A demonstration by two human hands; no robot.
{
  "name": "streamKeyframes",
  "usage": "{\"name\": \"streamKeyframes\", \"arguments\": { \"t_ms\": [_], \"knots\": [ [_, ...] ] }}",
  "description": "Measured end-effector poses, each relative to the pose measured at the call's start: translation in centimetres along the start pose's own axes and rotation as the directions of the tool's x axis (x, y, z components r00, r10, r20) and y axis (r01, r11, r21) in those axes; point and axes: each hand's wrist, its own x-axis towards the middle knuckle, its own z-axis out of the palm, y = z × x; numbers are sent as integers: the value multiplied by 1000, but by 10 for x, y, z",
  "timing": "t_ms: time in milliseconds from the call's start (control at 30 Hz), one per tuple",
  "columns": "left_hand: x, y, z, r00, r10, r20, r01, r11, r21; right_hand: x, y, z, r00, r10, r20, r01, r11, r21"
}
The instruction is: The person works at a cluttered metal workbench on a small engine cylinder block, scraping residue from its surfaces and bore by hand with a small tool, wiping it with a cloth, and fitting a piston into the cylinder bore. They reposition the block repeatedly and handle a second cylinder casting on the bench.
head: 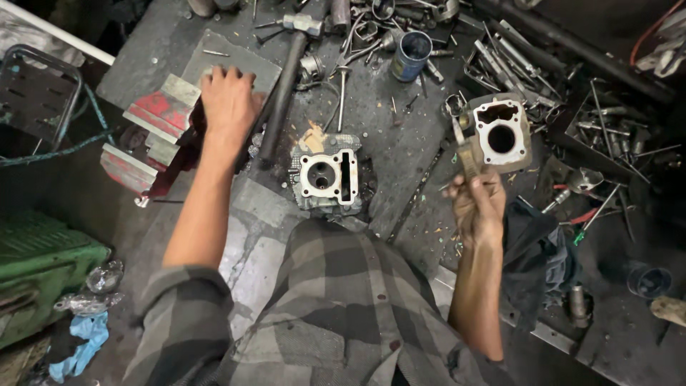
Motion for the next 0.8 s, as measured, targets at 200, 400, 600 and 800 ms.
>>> {"name": "streamKeyframes", "arguments": {
  "t_ms": [200,400,600,800],
  "knots": [
    [-62,51,-49,824,-246,511,436,851,-294,-18,21,3,952,188,242,-154,976,-153],
    [-125,90,-4,787,-319,528,606,563,-562,-3,81,25,877,469,107,-364,792,-490],
    [-159,105,47,726,-465,506,615,112,-780,2,145,18,831,500,245,-281,756,-591],
    [-144,104,42,657,-545,522,497,-208,-842,7,177,13,769,473,430,-419,881,-221]
  ]
}}
